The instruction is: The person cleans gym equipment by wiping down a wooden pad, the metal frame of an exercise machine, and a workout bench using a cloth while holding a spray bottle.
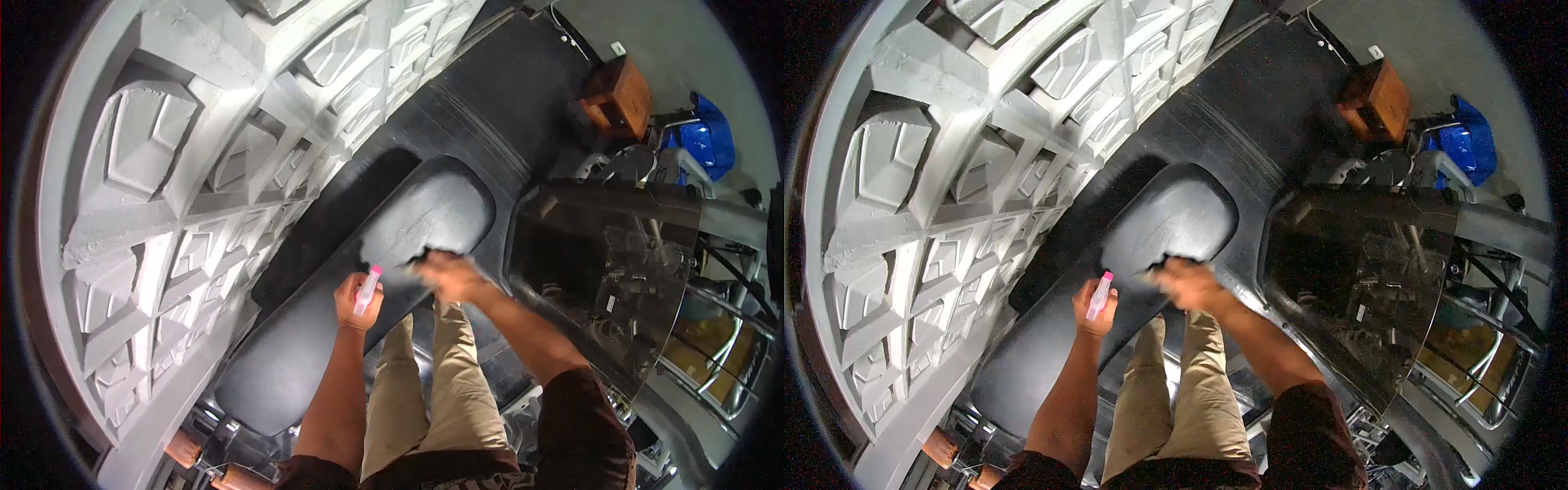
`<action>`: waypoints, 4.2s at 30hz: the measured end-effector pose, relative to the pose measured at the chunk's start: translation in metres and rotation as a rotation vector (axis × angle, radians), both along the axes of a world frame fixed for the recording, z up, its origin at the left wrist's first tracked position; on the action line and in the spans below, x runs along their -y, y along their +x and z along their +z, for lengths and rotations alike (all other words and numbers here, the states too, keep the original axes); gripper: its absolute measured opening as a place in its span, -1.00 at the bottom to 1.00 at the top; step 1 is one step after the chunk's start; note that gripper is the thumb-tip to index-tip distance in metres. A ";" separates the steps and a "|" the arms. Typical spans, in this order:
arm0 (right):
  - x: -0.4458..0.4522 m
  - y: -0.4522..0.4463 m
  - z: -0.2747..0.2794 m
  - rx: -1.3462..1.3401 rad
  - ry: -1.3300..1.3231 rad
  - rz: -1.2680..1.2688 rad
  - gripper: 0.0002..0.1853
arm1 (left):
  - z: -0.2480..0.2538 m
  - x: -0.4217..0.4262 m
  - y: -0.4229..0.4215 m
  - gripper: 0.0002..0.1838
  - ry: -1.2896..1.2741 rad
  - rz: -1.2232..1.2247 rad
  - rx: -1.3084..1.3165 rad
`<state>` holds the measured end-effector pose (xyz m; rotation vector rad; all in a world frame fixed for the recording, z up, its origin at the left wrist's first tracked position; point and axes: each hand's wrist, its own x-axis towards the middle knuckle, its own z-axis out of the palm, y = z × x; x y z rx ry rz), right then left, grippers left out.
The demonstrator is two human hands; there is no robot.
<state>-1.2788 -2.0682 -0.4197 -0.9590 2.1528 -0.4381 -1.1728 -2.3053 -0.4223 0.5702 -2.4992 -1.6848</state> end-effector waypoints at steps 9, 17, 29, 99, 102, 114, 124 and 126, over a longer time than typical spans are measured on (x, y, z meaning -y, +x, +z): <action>-0.021 -0.121 -0.042 -0.317 -0.021 -1.008 -0.47 | -0.006 -0.004 0.000 -0.81 0.000 -0.017 -0.098; 0.064 -0.053 -0.016 -0.129 -0.136 -0.150 -0.53 | 0.002 -0.001 -0.002 -0.79 -0.061 -0.025 0.001; 0.044 -0.141 -0.045 -0.341 0.098 -0.891 -0.48 | -0.002 -0.003 -0.003 -0.79 0.007 0.001 -0.017; 0.017 -0.132 -0.022 -0.424 0.255 -0.495 -0.43 | -0.008 -0.004 -0.001 -0.76 -0.147 -0.025 0.055; 0.021 -0.136 -0.028 -0.355 0.150 -0.789 -0.56 | -0.001 -0.005 -0.005 -0.74 -0.160 -0.027 0.076; 0.042 -0.079 -0.030 -0.193 0.173 -0.201 -0.66 | -0.013 -0.004 0.002 -0.74 -0.108 -0.001 0.130; 0.043 -0.082 -0.025 -0.152 0.200 -0.834 -0.27 | -0.008 -0.010 -0.001 -0.72 -0.155 -0.016 0.071; 0.074 -0.046 -0.016 0.004 0.330 -0.408 -0.45 | -0.012 -0.007 0.000 -0.72 -0.167 -0.009 0.079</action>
